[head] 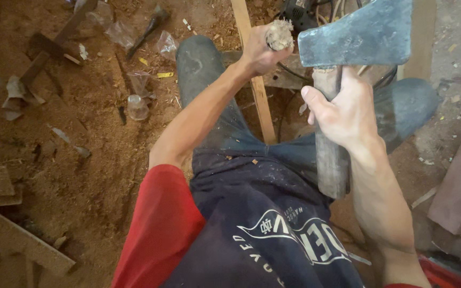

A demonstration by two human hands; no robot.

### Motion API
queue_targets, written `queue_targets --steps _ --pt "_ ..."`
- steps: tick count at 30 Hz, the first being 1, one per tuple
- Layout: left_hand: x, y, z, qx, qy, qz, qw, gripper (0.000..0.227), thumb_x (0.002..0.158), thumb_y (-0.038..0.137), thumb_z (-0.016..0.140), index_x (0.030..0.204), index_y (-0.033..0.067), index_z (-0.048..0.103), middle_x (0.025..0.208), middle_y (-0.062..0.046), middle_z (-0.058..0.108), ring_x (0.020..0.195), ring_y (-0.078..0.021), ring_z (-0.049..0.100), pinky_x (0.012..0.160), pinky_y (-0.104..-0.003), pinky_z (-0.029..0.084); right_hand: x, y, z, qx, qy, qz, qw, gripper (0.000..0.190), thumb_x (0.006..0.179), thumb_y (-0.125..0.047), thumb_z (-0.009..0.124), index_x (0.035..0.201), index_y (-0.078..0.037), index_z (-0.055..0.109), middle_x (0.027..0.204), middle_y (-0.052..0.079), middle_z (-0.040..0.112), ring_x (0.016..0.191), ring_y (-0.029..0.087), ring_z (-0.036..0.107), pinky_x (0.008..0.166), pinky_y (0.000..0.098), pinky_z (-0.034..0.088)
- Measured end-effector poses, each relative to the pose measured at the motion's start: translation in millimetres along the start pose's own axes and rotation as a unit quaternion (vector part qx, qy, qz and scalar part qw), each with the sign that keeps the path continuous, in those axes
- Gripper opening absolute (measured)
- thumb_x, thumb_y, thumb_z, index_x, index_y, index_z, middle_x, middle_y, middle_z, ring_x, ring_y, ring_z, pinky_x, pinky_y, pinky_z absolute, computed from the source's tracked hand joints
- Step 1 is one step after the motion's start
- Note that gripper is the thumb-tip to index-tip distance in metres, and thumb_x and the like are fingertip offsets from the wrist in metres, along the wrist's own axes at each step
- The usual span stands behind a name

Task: The person sits on the floor and uses a small axe to carve a piece of wood held in their left hand. They repeatedly strike the wood to shape it, creating wood chips that fall to the ground.

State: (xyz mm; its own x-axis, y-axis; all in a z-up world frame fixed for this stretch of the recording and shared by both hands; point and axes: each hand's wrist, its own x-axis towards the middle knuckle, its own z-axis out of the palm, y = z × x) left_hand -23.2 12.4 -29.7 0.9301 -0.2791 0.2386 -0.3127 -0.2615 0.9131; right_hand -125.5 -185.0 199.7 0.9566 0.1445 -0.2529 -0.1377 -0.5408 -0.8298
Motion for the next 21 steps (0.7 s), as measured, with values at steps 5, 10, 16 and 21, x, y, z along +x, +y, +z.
queue_targets --steps 5,10,16,21 --pt "-2 -20 9 0.001 0.032 0.057 0.998 0.031 0.081 0.022 0.083 0.104 0.0056 0.068 0.086 -0.013 0.075 0.076 -0.0286 0.074 0.071 -0.037 0.059 0 -4 5 -0.007 0.015 0.006 1.0 0.035 0.098 -0.02 0.072 0.116 0.007 0.059 0.078 0.012 0.072 0.063 0.022 0.074 0.059 0.0363 0.058" --pt "-19 -9 7 0.135 -0.004 0.123 0.983 0.016 0.093 0.015 0.074 0.109 0.0116 0.072 0.098 -0.012 0.074 0.086 -0.0308 0.074 0.076 -0.036 0.057 24 17 61 -0.172 0.014 -0.066 0.983 0.043 0.093 -0.021 0.074 0.116 0.013 0.059 0.089 0.032 0.07 0.083 0.047 0.07 0.076 0.0503 0.057" --pt "-31 -24 2 -0.065 -0.068 -0.06 0.994 0.022 0.089 0.025 0.076 0.098 0.0061 0.068 0.081 -0.006 0.073 0.073 -0.0208 0.075 0.065 -0.034 0.061 4 32 39 -0.116 0.036 -0.068 0.99 0.035 0.094 -0.024 0.072 0.104 0.007 0.062 0.091 0.028 0.071 0.083 0.042 0.073 0.077 0.0485 0.058" --pt "-40 -41 -1 0.01 -0.058 0.069 0.996 0.02 0.091 0.02 0.075 0.101 0.0041 0.068 0.087 -0.012 0.069 0.079 -0.0212 0.068 0.071 -0.037 0.057 22 4 69 -0.234 -0.012 -0.013 0.972 0.022 0.1 -0.02 0.062 0.09 -0.002 0.07 0.084 0.03 0.068 0.078 0.048 0.069 0.071 0.0563 0.055"
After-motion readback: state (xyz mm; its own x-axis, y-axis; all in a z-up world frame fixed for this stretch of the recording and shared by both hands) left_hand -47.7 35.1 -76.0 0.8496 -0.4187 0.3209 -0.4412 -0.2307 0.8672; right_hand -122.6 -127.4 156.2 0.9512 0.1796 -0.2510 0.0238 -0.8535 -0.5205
